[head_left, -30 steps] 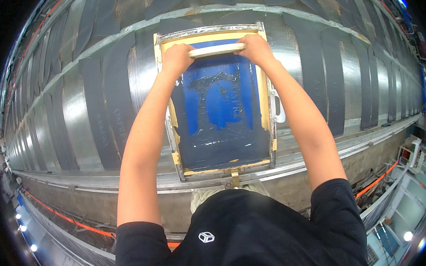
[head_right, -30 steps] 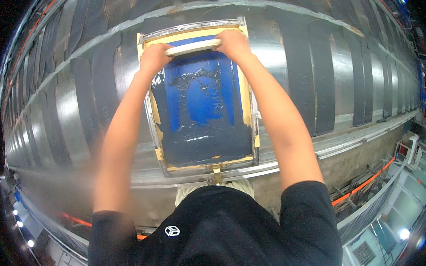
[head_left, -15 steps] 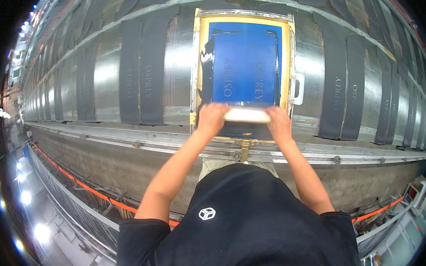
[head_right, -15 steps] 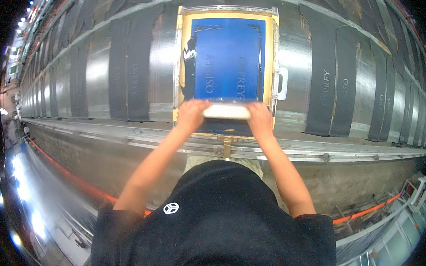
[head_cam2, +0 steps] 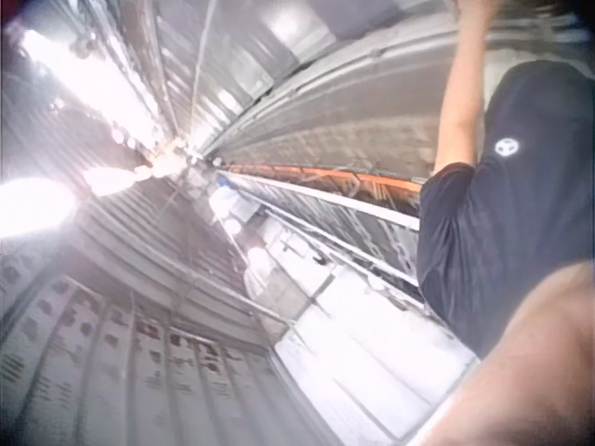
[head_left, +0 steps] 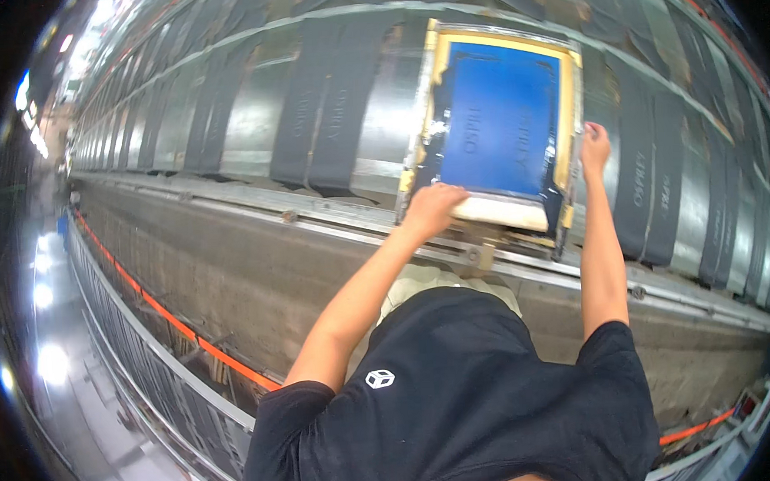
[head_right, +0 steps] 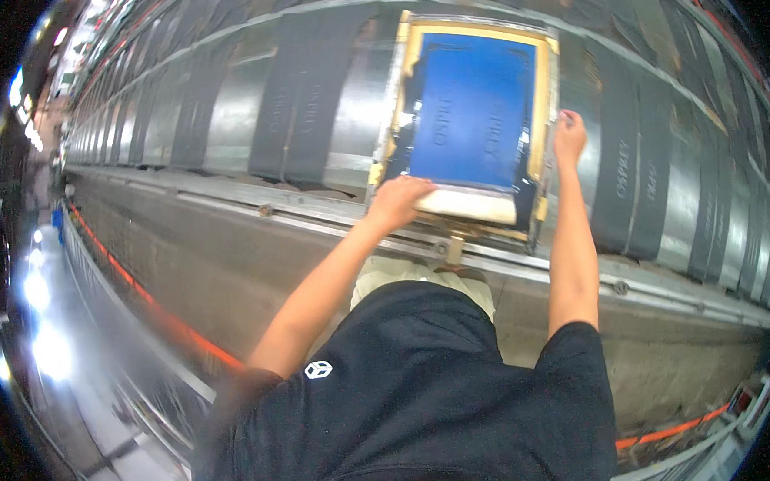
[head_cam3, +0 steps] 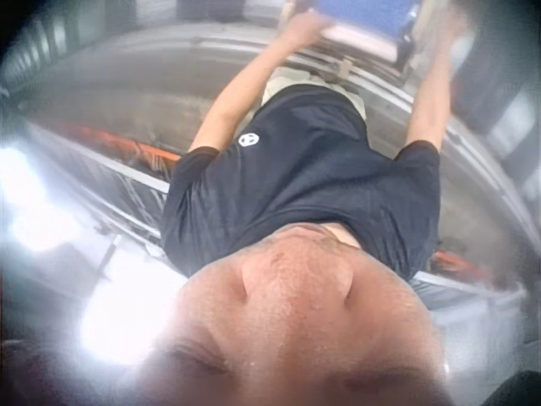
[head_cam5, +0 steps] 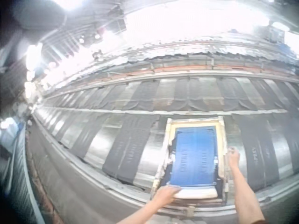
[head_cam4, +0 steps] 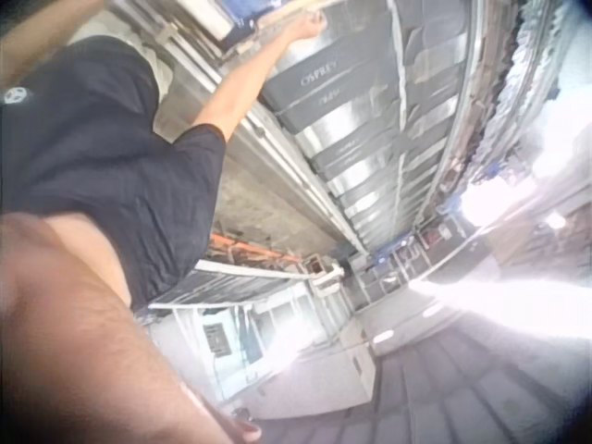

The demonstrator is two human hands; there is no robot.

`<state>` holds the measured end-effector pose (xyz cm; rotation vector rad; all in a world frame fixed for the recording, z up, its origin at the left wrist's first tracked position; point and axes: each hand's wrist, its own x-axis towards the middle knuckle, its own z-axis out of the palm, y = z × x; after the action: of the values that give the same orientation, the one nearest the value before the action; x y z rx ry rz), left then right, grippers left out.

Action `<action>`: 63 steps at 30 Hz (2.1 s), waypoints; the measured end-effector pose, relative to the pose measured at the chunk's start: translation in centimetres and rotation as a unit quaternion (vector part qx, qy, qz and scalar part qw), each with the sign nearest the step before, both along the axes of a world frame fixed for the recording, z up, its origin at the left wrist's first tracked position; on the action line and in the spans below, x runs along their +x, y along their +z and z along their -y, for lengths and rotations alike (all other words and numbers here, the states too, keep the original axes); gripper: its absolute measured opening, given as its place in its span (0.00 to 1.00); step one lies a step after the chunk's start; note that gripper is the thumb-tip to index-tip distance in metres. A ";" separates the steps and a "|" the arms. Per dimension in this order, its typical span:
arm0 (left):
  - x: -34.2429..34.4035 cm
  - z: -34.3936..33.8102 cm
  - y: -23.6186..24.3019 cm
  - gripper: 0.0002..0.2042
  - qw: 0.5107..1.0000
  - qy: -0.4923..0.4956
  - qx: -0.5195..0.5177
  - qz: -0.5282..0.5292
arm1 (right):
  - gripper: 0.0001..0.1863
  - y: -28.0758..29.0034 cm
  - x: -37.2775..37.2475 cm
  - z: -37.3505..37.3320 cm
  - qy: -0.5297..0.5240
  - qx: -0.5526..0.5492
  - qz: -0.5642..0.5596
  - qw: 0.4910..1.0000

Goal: The person repeatedly pulls a squeegee across a screen-printing frame to spread blue ink over a mesh screen. The action is performed multiple times in a consistent back-and-forth motion on the same frame.

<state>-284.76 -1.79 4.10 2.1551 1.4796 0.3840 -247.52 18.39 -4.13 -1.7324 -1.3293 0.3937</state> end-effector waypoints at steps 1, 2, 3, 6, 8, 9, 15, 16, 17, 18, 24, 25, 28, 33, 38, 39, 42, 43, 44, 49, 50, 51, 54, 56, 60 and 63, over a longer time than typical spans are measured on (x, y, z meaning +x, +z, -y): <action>-1.2 0.8 0.2 0.27 1.000 0.015 -0.009 0.013 | 0.13 1.7 -1.6 -0.1 -0.005 -0.053 -0.011 0.999; -2.3 1.5 0.7 0.26 0.999 0.024 0.003 0.032 | 0.13 3.0 -3.5 0.3 -0.006 -0.058 -0.017 0.998; -3.9 1.7 0.7 0.26 0.999 0.036 0.012 0.026 | 0.12 4.1 -5.4 0.3 -0.017 -0.057 -0.018 0.998; -10.6 1.5 1.3 0.25 0.998 0.051 0.028 0.010 | 0.12 2.4 -13.1 0.4 0.006 0.018 -0.016 1.000; -17.4 1.5 1.7 0.24 0.998 0.061 0.032 -0.014 | 0.11 2.5 -21.3 1.2 0.010 0.005 -0.020 1.000; -21.0 1.2 1.8 0.24 0.998 0.057 0.030 -0.021 | 0.11 2.6 -25.4 1.7 0.012 0.012 -0.055 0.998; -37.4 -0.2 2.4 0.26 0.997 0.026 -0.015 -0.072 | 0.11 3.3 -42.0 2.7 0.012 -0.021 -0.114 0.993; -38.9 -0.3 2.3 0.26 0.997 0.024 -0.008 -0.067 | 0.11 3.6 -43.6 2.9 0.011 -0.030 -0.125 0.992; -40.3 -0.1 2.2 0.26 0.998 0.020 -0.002 -0.064 | 0.11 3.8 -45.1 3.3 0.008 -0.045 -0.116 0.992; -40.8 -0.1 1.9 0.27 0.998 0.018 0.012 -0.060 | 0.11 3.9 -45.7 3.2 0.007 -0.051 -0.106 0.993; -43.0 1.6 1.1 0.32 0.995 0.047 0.046 -0.075 | 0.11 2.9 -46.8 3.0 -0.006 -0.100 -0.069 0.993; -43.2 2.1 1.1 0.32 0.995 0.039 0.052 -0.080 | 0.11 2.5 -46.7 2.8 -0.008 -0.107 -0.063 0.992; -44.5 3.7 0.3 0.31 0.993 0.020 0.073 -0.088 | 0.11 1.7 -46.6 2.4 -0.007 -0.093 -0.042 0.995; -44.5 5.1 0.0 0.30 0.993 -0.005 0.090 -0.082 | 0.13 0.6 -46.6 2.0 -0.004 -0.079 -0.033 0.996; -43.5 -1.4 -1.5 0.26 0.984 0.022 0.150 -0.090 | 0.14 2.4 -45.5 2.1 0.033 -0.126 0.060 0.990; -43.5 -3.8 -1.7 0.26 0.983 0.023 0.161 -0.089 | 0.14 2.7 -45.3 2.2 0.043 -0.135 0.088 0.986; -42.9 -12.0 -1.8 0.24 0.977 0.030 0.185 -0.098 | 0.14 3.7 -43.8 2.1 0.103 -0.145 0.161 0.971; -43.1 -14.9 -1.7 0.25 0.980 0.027 0.183 -0.077 | 0.14 3.9 -43.5 1.7 0.124 -0.141 0.188 0.964; -43.4 -17.5 -1.9 0.26 0.982 0.026 0.178 -0.054 | 0.16 4.3 -43.2 1.4 0.143 -0.161 0.227 0.950; -43.5 -29.3 3.1 0.20 0.992 0.041 -0.040 -0.117 | 0.28 12.7 -48.8 -6.2 0.271 0.007 0.262 0.926; -44.0 -31.3 3.2 0.19 0.992 0.029 -0.055 -0.114 | 0.27 12.9 -50.0 -8.1 0.301 -0.042 0.257 0.917; -44.5 -33.5 3.2 0.18 0.992 0.016 -0.060 -0.108 | 0.27 12.9 -50.7 -10.8 0.325 -0.082 0.256 0.907; -43.7 -36.5 1.9 0.17 0.994 -0.026 -0.004 -0.107 | 0.20 10.0 -51.9 -15.7 0.334 -0.228 0.266 0.875; -44.0 -35.0 -0.9 0.16 0.996 -0.042 0.054 -0.061 | 0.14 5.6 -52.4 -15.1 0.286 -0.214 0.270 0.894; -43.4 -25.6 -1.4 0.21 0.995 0.025 0.020 -0.094 | 0.08 0.9 -53.3 -5.2 0.218 -0.112 0.236 0.940; -43.1 -17.3 0.9 0.22 0.991 0.002 0.030 -0.131 | 0.05 2.4 -53.7 4.2 0.227 -0.081 0.235 0.942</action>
<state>-327.86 15.50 4.95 2.3221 1.6299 0.1518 -301.19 14.17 -1.73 -1.7043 -2.1115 0.3625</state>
